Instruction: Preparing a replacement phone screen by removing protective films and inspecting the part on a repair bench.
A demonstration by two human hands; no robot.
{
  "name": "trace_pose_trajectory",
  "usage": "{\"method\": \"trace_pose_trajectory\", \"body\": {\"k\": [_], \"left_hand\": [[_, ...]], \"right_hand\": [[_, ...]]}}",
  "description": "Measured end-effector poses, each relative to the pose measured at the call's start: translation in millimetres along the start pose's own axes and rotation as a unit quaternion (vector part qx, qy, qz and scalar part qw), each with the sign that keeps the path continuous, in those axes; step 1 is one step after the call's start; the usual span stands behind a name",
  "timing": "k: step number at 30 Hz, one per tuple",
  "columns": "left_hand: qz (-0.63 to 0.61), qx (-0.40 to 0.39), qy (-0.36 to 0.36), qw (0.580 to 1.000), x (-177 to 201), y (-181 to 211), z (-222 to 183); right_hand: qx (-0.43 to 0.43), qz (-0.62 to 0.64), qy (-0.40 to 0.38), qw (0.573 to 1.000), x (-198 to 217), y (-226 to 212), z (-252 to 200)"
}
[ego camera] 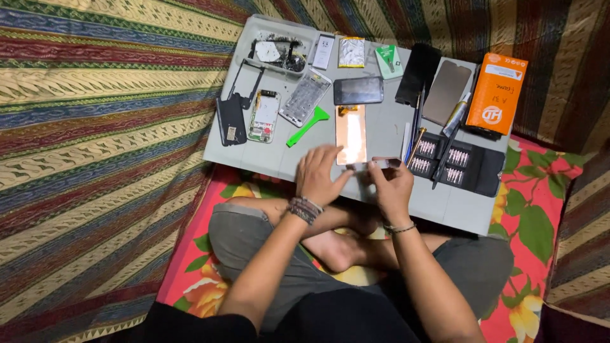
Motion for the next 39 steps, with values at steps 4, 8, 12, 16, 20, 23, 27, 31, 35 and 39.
{"method": "trace_pose_trajectory", "body": {"k": [4,8,12,16,20,23,27,31,35,39], "left_hand": [[0.070,-0.055,-0.085,0.992,-27,-22,4],[0.095,-0.073,-0.068,0.990,-35,-26,8],[0.117,-0.083,-0.035,0.989,-38,-23,9],[0.126,-0.083,-0.014,0.988,-42,-14,11],[0.148,-0.061,0.018,0.987,-52,-5,8],[0.152,-0.053,0.032,0.986,-55,4,8],[0.148,-0.037,0.028,0.988,-58,3,7],[0.133,-0.024,0.036,0.990,-44,12,11],[0.128,-0.032,0.011,0.991,-53,6,9],[0.111,-0.062,-0.037,0.991,-55,-5,7]], "right_hand": [[0.026,-0.031,0.000,0.999,7,3,0],[0.070,-0.047,0.019,0.996,11,1,-6],[0.117,-0.054,0.001,0.992,10,-4,-12],[0.190,-0.112,-0.029,0.975,9,-23,-14],[0.281,-0.212,-0.076,0.933,4,-32,-21],[0.304,-0.238,-0.102,0.917,2,-35,-23],[0.310,-0.245,-0.123,0.910,1,-33,-20],[0.292,-0.254,-0.119,0.914,14,-13,-18],[0.247,-0.217,-0.118,0.937,17,-18,-23],[0.195,-0.182,-0.105,0.958,30,-14,-24]]}}
Point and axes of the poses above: each hand's wrist, its own z-axis towards the middle knuckle, its own x-axis out of the back of the hand, y = z × x, the point moved 4 cm from there along z, towards the middle knuckle, and after that the axes turned 14 degrees about z, right-handed, at the moved point
